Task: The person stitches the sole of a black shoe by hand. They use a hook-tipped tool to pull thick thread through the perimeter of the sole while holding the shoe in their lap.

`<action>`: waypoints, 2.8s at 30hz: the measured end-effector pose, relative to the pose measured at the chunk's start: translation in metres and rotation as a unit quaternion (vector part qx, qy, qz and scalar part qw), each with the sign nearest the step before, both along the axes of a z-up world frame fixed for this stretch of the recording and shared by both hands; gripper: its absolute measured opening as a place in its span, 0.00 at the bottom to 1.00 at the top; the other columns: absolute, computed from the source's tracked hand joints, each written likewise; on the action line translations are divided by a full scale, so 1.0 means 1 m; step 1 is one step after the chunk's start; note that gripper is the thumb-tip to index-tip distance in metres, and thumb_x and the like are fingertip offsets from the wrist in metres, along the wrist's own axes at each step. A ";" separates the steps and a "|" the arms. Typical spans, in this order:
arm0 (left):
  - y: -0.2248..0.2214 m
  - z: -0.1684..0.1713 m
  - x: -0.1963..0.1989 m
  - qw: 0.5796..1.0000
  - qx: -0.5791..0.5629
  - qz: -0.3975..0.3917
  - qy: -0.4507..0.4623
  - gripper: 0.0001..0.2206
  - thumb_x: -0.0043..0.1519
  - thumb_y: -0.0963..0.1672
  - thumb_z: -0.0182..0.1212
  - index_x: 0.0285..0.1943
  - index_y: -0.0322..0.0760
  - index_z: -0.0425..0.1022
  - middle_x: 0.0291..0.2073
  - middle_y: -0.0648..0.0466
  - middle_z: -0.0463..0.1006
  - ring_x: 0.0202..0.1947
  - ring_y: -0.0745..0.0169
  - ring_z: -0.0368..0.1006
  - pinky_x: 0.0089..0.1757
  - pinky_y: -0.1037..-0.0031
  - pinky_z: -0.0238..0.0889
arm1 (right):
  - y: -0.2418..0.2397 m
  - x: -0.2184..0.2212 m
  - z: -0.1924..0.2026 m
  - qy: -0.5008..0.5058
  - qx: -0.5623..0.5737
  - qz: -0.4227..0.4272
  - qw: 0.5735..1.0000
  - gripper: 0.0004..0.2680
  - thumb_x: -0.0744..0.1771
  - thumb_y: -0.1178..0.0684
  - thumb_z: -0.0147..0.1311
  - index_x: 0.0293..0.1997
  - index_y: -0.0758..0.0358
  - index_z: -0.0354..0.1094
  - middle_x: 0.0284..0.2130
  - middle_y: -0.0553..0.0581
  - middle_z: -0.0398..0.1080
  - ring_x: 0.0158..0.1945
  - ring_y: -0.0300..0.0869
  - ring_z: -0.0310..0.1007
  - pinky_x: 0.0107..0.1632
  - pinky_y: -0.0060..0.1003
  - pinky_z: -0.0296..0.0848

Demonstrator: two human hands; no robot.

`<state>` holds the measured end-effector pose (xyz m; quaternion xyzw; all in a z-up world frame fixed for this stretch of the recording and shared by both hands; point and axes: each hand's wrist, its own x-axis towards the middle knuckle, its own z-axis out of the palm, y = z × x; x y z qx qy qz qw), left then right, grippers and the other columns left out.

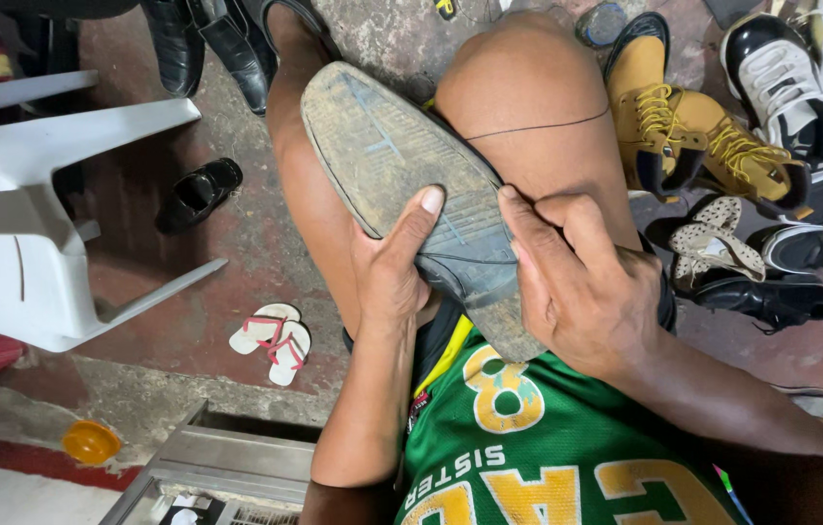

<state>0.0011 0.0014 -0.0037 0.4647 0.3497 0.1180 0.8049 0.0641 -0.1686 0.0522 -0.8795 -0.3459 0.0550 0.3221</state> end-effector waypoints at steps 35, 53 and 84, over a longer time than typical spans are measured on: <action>0.004 0.001 0.007 0.990 0.093 -0.065 -0.088 0.43 0.60 0.47 0.68 0.81 0.31 0.45 0.75 0.47 0.54 0.75 0.52 0.48 0.74 0.62 0.41 | 0.009 0.023 -0.001 -0.027 -0.007 0.062 0.998 0.13 0.68 0.61 0.59 0.60 0.69 0.71 0.42 0.58 0.67 0.31 0.47 0.75 0.32 0.40 0.73; 0.024 0.007 0.000 0.993 -0.009 -0.092 -0.077 0.43 0.56 0.45 0.73 0.79 0.28 0.52 0.70 0.41 0.62 0.74 0.47 0.56 0.72 0.63 0.47 | -0.025 0.014 -0.004 0.188 0.120 0.032 0.974 0.13 0.71 0.61 0.51 0.65 0.63 0.68 0.44 0.57 0.68 0.44 0.43 0.74 0.46 0.36 0.73; 0.022 -0.013 0.005 0.991 -0.052 -0.117 -0.038 0.37 0.61 0.36 0.68 0.80 0.27 0.53 0.69 0.47 0.67 0.72 0.54 0.60 0.72 0.63 0.49 | 0.012 0.035 -0.002 0.047 0.039 0.022 0.998 0.13 0.70 0.62 0.57 0.62 0.67 0.72 0.41 0.59 0.67 0.36 0.45 0.73 0.37 0.39 0.74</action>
